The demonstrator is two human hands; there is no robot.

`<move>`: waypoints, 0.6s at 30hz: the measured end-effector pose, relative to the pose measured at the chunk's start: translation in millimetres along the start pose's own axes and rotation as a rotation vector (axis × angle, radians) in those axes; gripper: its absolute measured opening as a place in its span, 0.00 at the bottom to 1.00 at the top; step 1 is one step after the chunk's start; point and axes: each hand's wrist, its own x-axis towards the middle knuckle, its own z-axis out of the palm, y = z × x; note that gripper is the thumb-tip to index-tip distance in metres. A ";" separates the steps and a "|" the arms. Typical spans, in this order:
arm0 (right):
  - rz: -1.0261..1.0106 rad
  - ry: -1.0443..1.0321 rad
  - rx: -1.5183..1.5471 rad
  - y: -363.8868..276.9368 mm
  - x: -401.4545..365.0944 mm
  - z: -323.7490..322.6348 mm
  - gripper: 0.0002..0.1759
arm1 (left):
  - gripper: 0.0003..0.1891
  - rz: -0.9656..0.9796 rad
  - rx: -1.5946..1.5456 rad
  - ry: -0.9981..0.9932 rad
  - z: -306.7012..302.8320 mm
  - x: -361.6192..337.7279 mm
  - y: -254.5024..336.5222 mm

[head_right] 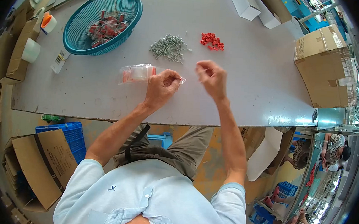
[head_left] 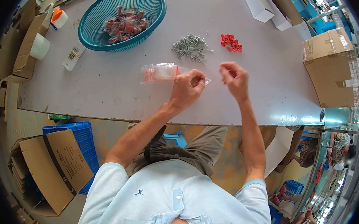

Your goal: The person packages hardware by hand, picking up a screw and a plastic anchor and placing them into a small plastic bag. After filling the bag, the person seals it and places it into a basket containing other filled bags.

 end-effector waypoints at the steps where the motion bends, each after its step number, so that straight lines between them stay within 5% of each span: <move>1: -0.017 0.091 -0.126 10.1 15.7 -7.8 0.09 | 0.04 -0.025 -0.038 -0.005 0.8 1.1 -1.0; 6: -0.122 0.156 -0.568 44.9 70.7 -26.2 0.18 | 0.04 0.061 0.004 0.007 1.3 0.0 1.9; 9: -0.232 0.194 -0.707 61.7 86.8 -20.1 0.14 | 0.04 0.064 0.018 0.011 0.6 1.1 4.2; 18: -0.158 0.122 -0.446 32.5 34.2 -4.3 0.06 | 0.05 0.004 0.009 0.020 -2.6 1.4 6.1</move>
